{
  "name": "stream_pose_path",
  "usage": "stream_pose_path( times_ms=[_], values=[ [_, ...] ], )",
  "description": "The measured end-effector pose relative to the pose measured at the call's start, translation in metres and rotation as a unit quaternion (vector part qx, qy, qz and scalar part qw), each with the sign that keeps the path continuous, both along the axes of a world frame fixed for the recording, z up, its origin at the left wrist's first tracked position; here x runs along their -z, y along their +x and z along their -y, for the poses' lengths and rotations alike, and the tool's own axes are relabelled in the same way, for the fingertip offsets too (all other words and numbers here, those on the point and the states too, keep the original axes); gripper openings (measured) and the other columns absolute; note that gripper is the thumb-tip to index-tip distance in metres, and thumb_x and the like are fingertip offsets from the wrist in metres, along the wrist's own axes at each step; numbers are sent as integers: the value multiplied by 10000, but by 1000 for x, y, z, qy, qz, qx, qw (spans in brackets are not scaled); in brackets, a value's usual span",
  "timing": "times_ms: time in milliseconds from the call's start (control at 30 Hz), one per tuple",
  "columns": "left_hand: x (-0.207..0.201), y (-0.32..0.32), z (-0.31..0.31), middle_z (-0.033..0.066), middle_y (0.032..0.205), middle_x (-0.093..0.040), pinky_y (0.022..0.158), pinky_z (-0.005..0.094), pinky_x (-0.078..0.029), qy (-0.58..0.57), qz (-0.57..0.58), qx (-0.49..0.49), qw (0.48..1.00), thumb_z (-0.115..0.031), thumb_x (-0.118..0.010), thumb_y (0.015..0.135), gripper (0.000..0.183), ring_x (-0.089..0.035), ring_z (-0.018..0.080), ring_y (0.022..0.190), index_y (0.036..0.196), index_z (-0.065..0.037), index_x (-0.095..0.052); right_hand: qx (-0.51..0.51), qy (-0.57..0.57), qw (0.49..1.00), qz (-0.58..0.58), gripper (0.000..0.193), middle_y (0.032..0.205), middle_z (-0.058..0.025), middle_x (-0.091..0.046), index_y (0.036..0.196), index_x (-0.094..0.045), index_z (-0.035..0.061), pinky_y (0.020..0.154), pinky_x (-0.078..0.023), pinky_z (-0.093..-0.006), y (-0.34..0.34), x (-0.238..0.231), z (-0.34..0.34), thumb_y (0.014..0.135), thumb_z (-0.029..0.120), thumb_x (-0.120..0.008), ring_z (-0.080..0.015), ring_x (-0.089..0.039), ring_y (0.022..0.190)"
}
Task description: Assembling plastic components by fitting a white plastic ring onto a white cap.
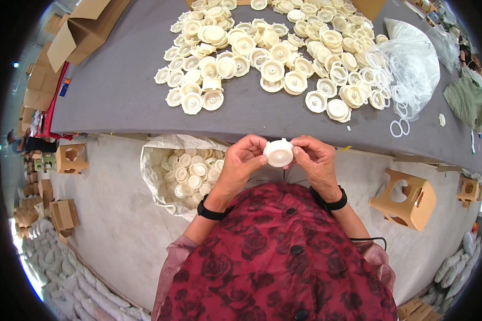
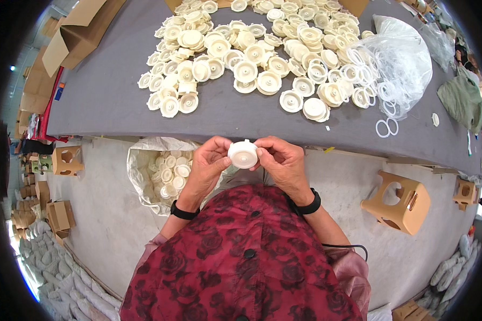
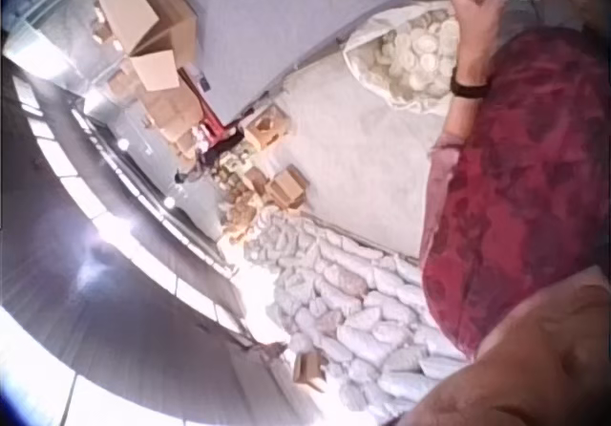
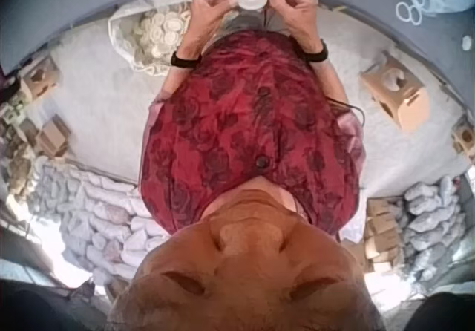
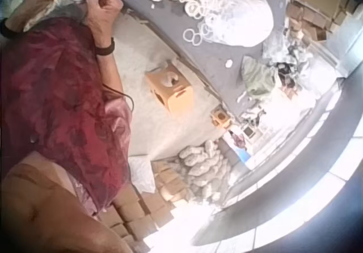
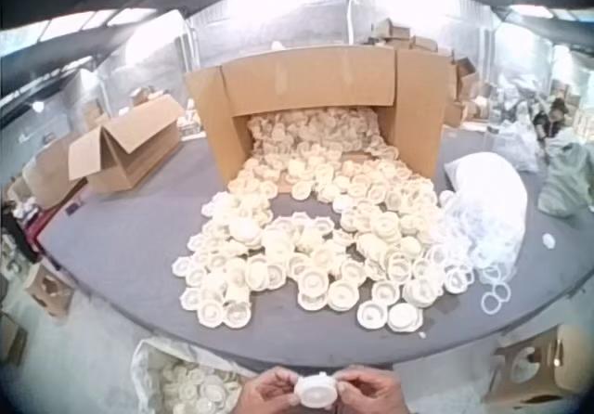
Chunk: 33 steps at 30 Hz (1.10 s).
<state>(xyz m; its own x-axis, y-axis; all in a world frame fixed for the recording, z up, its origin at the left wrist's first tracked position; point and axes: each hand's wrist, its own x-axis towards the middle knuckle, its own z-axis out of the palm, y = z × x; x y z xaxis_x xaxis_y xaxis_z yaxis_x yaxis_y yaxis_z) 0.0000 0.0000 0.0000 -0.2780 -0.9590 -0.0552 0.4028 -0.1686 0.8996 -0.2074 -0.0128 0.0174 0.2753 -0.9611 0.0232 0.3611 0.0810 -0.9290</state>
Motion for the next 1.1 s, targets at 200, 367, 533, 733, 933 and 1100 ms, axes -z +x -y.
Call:
stream_pose_path(
  times_ms=[200, 367, 533, 733, 933, 1100],
  values=[
    [11, -7, -15, 38, 974, -662, 820, 250, -488, 35, -108, -67, 991, 5, -675, 904, 126, -618, 103, 908, 1029, 1, -671, -13, -12, 998, -55, 119, 921, -52, -690, 1018, -698, -41, 707, -548, -244, -9, 0, -3, 927, 25, -659, -103, -651, 796],
    [2, 5, -11, 79, 939, -650, 822, 283, -468, 4, -17, -19, 1000, -38, -721, 871, 141, -594, 158, 888, 992, 27, -687, -30, -65, 990, -120, 115, 865, -30, -700, 972, -720, -19, 671, -501, -232, -6, 1, -1, 889, 44, -669, -72, -609, 739],
    [-6, 7, -12, 61, 917, -633, 768, 271, -449, -22, 72, 18, 997, -19, -677, 878, 106, -578, 140, 857, 965, 40, -676, -62, -135, 972, -183, 134, 848, -60, -698, 983, -711, -12, 644, -490, -266, -5, -7, 3, 873, 55, -674, -113, -615, 709],
    [-26, 8, 1, 36, 935, -652, 772, 272, -463, -116, 279, 88, 949, -24, -666, 877, 89, -601, 130, 836, 951, 24, -662, -79, -186, 941, -270, 153, 832, -78, -684, 1005, -698, -12, 639, -479, -277, 0, -13, 2, 873, 61, -672, -138, -622, 718],
    [-10, -2, -4, 47, 1014, -661, 851, 272, -496, 41, 22, 17, 999, -59, -699, 893, 244, -632, 125, 921, 1105, -11, -588, -27, -78, 986, -145, 148, 880, -54, -682, 1042, -697, -20, 674, -470, -244, -5, 2, -2, 914, 42, -656, -94, -607, 783],
    [10, -6, -19, 50, 1018, -661, 881, 268, -512, 26, -77, -35, 996, 47, -674, 869, 225, -631, 117, 953, 1078, -9, -609, 11, -66, 993, -99, 117, 899, -46, -685, 1009, -711, -23, 691, -474, -224, -4, 4, -6, 916, 22, -656, -85, -596, 788]
  ],
)
